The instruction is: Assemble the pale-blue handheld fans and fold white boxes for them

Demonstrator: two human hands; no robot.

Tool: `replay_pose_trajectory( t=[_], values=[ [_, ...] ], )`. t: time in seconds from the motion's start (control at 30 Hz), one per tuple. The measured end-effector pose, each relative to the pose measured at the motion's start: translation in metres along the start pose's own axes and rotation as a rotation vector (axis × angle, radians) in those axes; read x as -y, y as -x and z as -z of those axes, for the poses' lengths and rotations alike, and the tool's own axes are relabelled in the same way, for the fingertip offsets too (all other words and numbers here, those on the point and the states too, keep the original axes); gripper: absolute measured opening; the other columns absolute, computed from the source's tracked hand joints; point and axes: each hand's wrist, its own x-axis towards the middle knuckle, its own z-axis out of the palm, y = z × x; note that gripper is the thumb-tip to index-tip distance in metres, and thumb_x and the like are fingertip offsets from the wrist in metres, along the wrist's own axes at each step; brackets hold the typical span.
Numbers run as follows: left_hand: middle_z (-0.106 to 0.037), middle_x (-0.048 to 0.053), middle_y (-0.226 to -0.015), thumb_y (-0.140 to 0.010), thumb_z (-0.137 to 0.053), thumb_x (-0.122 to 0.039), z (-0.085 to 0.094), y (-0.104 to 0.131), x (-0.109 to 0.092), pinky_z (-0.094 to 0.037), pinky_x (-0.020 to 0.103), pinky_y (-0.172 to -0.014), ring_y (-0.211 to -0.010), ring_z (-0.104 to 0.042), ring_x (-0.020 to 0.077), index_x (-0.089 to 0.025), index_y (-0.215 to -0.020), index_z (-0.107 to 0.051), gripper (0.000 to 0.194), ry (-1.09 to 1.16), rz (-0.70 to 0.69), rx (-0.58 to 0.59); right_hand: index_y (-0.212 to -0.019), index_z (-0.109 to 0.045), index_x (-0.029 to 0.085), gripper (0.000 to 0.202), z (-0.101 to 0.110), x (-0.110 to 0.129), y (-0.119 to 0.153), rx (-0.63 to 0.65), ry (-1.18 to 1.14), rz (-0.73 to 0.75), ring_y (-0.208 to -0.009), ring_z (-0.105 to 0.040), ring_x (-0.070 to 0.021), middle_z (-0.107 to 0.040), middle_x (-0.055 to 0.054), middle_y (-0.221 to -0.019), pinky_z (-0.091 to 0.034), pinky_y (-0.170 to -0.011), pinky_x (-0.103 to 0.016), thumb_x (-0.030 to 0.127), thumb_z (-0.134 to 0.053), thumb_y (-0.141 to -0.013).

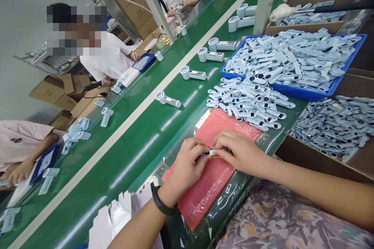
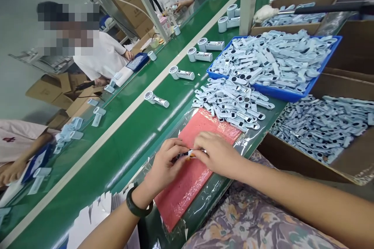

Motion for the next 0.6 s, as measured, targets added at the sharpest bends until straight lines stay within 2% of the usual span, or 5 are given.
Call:
replay_pose_trajectory(
  t=[0.1, 0.2, 0.27, 0.4, 0.6],
  values=[
    [-0.067, 0.006, -0.110, -0.093, -0.069, -0.023, 0.003, 0.002, -0.003, -0.046, 0.046, -0.106, -0.121, -0.055, 0.0247, -0.023, -0.102, -0.068, 0.009, -0.008, -0.013, 0.006, -0.097, -0.061, 0.023, 0.002, -0.002, -0.008, 0.001, 0.076, -0.193, -0.073, -0.103, -0.064, -0.0220, -0.067, -0.005, -0.111, -0.050, -0.090, -0.038, 0.024, -0.060, -0.096],
    [-0.067, 0.005, -0.115, -0.091, -0.073, -0.027, 0.006, 0.008, -0.009, -0.043, 0.049, -0.111, -0.122, -0.055, 0.0251, -0.024, -0.109, -0.067, 0.020, -0.009, 0.011, 0.043, -0.123, -0.060, 0.024, 0.028, -0.003, -0.010, 0.007, 0.145, -0.164, -0.094, -0.114, -0.063, -0.0261, -0.068, -0.007, -0.123, -0.048, -0.099, -0.045, 0.032, -0.061, -0.097],
    [-0.068, 0.005, -0.117, -0.092, -0.071, -0.025, 0.006, 0.012, -0.015, -0.044, 0.049, -0.110, -0.120, -0.056, 0.0245, -0.025, -0.116, -0.066, 0.024, -0.011, 0.032, 0.064, -0.134, -0.058, 0.023, 0.038, -0.002, -0.010, 0.011, 0.162, -0.116, -0.063, -0.122, -0.061, -0.0289, -0.066, -0.009, -0.131, -0.045, -0.105, -0.049, 0.036, -0.058, -0.098],
    [-0.069, 0.006, -0.117, -0.093, -0.068, -0.020, 0.003, 0.015, -0.021, -0.046, 0.047, -0.105, -0.120, -0.056, 0.0246, -0.023, -0.118, -0.065, 0.025, -0.021, 0.049, 0.041, -0.134, -0.060, 0.022, 0.037, -0.001, -0.012, 0.016, 0.174, -0.097, 0.004, -0.122, -0.061, -0.0293, -0.067, -0.010, -0.131, -0.046, -0.104, -0.050, 0.036, -0.053, -0.100],
    [-0.068, 0.007, -0.116, -0.092, -0.069, -0.020, 0.002, 0.011, -0.016, -0.048, 0.046, -0.103, -0.115, -0.058, 0.0242, -0.023, -0.114, -0.068, 0.022, -0.008, 0.074, 0.041, -0.129, -0.063, 0.026, 0.031, -0.001, -0.017, 0.019, 0.155, -0.137, 0.067, -0.121, -0.061, -0.0275, -0.068, -0.008, -0.130, -0.047, -0.104, -0.049, 0.032, -0.048, -0.102]
  ],
)
